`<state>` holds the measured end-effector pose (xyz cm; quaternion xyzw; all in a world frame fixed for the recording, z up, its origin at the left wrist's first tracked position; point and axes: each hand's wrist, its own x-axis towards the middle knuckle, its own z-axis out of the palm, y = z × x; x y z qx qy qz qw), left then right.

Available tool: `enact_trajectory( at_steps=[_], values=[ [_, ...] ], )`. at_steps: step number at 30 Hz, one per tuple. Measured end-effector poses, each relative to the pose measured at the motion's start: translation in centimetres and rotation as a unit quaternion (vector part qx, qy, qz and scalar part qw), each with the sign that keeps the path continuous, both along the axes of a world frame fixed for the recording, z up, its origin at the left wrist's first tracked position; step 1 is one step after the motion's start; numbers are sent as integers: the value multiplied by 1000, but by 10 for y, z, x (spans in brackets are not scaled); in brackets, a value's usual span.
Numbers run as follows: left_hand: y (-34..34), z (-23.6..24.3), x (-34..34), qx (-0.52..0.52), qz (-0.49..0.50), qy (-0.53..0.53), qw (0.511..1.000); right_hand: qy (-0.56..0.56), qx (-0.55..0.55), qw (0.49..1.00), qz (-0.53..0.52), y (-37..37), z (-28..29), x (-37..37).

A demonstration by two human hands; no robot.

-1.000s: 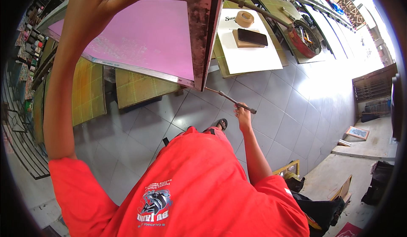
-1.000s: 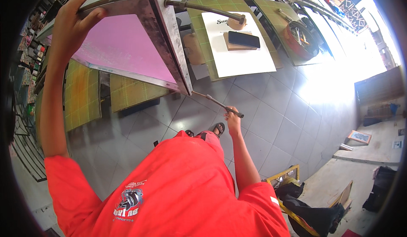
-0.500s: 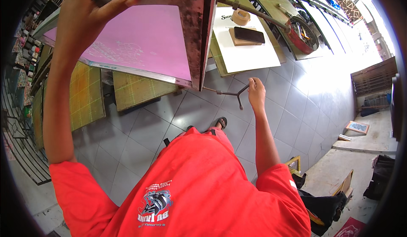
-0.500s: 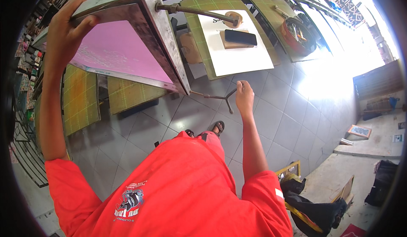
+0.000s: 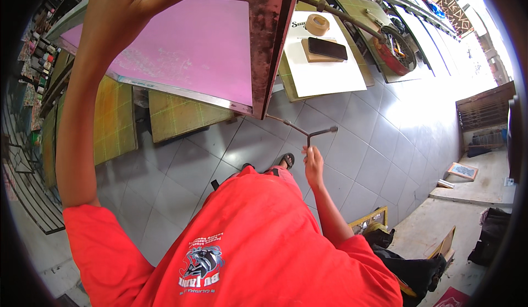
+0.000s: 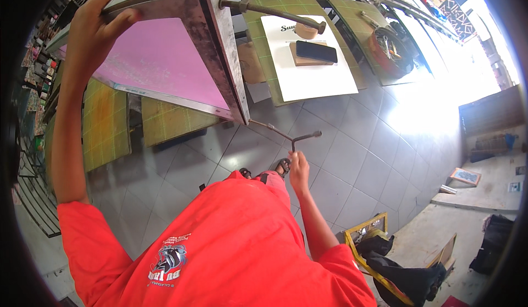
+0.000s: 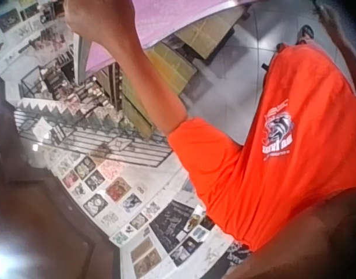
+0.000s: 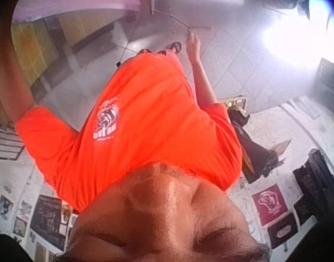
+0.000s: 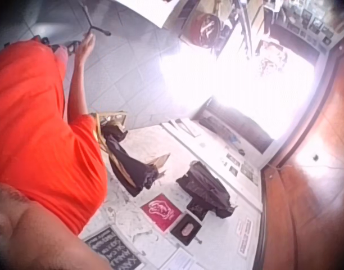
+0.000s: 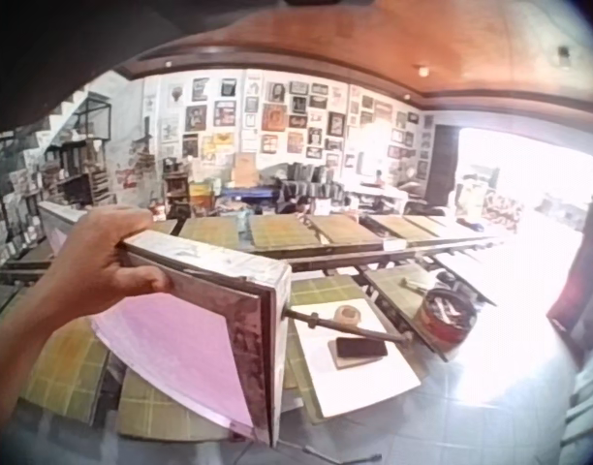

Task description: The person uses an allen key to adjust the tensioning screws on a screen printing frame, then places the tool into a circular metal container.

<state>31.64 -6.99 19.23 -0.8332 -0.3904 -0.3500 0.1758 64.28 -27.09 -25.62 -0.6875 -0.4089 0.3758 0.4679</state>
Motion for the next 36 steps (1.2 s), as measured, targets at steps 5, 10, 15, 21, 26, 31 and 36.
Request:
enact_trajectory(
  at_steps=[5, 10, 15, 21, 26, 31, 36],
  values=[
    [11, -9, -19, -40, 13, 28, 999, -72, 140, 986, -59, -6, 107, -32],
    [8, -6, -20, -75, 31, 49, 996, -181, 100, 977, -43, 81, 116, 19],
    [7, -4, -19, -41, 20, 48, 998, -132, -7, 991, -27, 120, 52, 49],
    [10, -5, -18, -61, 10, 58, 996, 254, -61, 961, -89, 112, -7, 37],
    [10, -10, -14, -57, 19, 5, 998, 185, -80, 978, -53, 109, 13, 35],
    [14, -5, -14, -67, 36, 46, 996, -152, -66, 984, 67, 81, -26, 49],
    [15, -6, -15, -77, 29, 33, 996, -142, 26, 989, 28, 25, -35, 21]
  ],
)
